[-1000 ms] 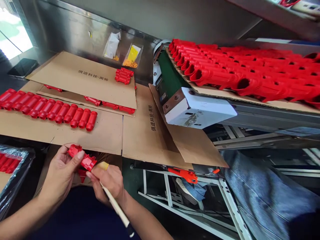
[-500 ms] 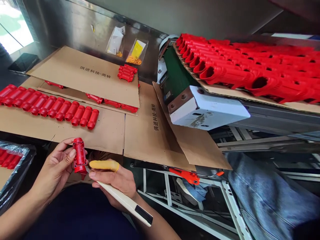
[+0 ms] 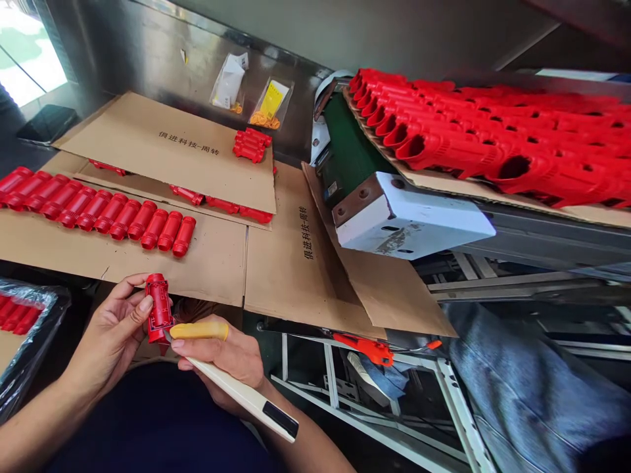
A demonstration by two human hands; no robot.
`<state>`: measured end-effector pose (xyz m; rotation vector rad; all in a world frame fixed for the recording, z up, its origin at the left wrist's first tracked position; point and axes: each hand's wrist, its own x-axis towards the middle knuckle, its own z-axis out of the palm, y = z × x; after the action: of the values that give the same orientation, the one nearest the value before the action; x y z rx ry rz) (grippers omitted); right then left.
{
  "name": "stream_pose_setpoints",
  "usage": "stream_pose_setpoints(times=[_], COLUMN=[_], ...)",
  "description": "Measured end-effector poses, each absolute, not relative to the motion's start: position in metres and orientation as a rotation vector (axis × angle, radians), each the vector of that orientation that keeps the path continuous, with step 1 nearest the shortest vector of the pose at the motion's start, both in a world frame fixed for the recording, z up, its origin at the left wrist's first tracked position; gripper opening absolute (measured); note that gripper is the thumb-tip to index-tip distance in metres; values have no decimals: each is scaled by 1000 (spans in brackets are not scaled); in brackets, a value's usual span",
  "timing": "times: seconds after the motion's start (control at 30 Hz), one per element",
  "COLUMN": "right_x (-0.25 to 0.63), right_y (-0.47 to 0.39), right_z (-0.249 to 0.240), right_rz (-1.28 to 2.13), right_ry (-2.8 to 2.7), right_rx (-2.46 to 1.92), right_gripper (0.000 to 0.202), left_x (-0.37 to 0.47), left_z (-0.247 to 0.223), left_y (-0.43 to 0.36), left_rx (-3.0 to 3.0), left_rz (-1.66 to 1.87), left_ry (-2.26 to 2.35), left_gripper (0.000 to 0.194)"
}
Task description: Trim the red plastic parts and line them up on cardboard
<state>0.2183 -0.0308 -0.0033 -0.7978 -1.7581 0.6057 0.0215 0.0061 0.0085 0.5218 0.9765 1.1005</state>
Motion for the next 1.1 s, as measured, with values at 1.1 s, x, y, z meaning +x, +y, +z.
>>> stream_pose_setpoints(times=[1.1], right_x=[218], right_y=[-21], right_z=[-11], right_rz=[694], right_ry=[-1185], right_rx=[-1163], right_gripper=[12], left_x=[25], left_z=[9], left_y=[5], left_rx=[575], left_rz=[1127], left_ry=[994], left_gripper=[35])
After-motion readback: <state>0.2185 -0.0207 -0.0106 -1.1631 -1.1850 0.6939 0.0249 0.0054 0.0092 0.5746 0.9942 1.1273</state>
